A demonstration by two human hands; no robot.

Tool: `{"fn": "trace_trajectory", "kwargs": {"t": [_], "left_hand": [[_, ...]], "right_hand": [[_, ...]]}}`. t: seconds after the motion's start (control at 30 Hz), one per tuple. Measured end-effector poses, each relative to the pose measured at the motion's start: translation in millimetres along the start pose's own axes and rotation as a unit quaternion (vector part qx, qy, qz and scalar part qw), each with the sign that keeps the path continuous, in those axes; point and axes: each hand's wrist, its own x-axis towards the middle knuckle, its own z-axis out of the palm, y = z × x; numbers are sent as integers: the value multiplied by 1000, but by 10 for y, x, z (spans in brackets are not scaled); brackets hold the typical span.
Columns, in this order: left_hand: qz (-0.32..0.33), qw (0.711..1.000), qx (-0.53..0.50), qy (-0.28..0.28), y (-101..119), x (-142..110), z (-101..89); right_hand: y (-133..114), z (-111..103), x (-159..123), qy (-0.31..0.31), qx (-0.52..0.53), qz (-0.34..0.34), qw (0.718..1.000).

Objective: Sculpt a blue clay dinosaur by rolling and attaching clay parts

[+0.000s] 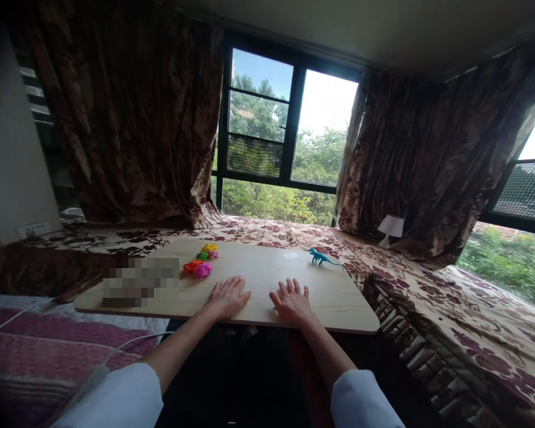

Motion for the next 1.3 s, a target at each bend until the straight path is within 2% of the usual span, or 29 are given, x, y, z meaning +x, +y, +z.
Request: {"fn": "trace_trajectory", "kwargs": {"t": [0.17,0.27,0.37,0.53,0.63,0.73,0.9,1.0,1.1,1.3], "left_hand": [[-4,1000,8,-1,4,-9,1],[-7,1000,9,-3,6,-16,-7],[-8,1000,7,-4,8,-21,-22],[-5,1000,1,-2,14,-25,-36],[-5,1000,2,-1,21,-24,-33],[-7,1000,7,-2,22,-17,-26],[-6,1000,10,-2,4,-2,-5],[-2,1000,8,0,-12,3,15],[-2,1000,1,3,-26,0,27],[-2,1000,-12,8,-15,-14,7]], "right_hand": [[25,-82,349,-23,10,39,999],[16,-101,405,-30,11,52,998],[-20,-84,252,-18,6,29,999],[-91,-10,-209,12,-1,-25,1000],[-102,22,-321,20,-1,-36,999],[-83,9,-185,12,3,-24,1000],[-19,-63,274,-15,8,18,1000],[-5,-65,394,-21,12,31,999],[-27,-33,295,-11,7,8,1000],[-103,18,-195,13,-5,-47,999]]}}
